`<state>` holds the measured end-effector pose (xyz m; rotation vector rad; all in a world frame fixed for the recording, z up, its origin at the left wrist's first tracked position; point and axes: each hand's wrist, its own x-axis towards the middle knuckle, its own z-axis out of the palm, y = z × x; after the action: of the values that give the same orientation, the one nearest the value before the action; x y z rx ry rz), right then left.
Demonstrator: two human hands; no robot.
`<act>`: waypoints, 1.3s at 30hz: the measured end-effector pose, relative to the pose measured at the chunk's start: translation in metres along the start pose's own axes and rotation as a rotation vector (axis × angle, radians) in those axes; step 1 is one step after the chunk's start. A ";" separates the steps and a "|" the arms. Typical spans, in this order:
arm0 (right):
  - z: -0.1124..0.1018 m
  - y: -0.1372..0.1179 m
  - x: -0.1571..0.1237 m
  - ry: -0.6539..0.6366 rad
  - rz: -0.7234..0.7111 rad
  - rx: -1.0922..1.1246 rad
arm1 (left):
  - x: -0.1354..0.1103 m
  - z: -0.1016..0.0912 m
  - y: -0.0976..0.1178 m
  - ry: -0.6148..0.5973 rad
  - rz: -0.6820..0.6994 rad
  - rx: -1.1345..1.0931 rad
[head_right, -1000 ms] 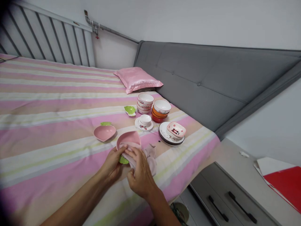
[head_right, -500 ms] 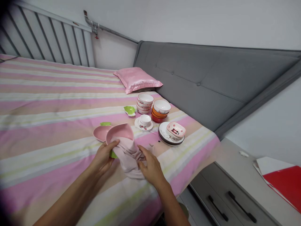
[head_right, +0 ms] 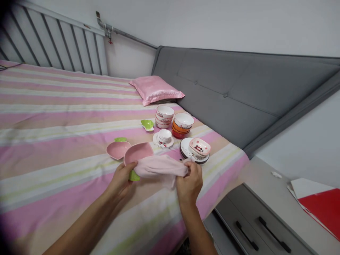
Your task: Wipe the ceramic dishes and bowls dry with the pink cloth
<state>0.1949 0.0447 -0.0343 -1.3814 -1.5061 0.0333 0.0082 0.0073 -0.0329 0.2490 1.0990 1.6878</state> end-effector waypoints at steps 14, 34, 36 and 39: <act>0.007 0.014 -0.001 -0.308 -0.064 0.116 | -0.005 0.004 -0.034 0.029 -0.008 0.068; -0.001 0.005 0.001 -0.173 -0.082 0.121 | -0.026 0.012 -0.040 -0.162 -0.062 0.224; 0.000 0.006 0.002 -0.157 -0.013 0.194 | -0.031 0.014 -0.041 -0.186 -0.109 0.218; 0.001 0.004 0.001 -0.189 0.104 0.314 | -0.038 0.016 -0.043 -0.207 -0.196 0.187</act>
<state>0.1971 0.0471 -0.0363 -1.2248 -1.5067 0.4581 0.0628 -0.0150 -0.0438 0.4117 1.0888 1.3553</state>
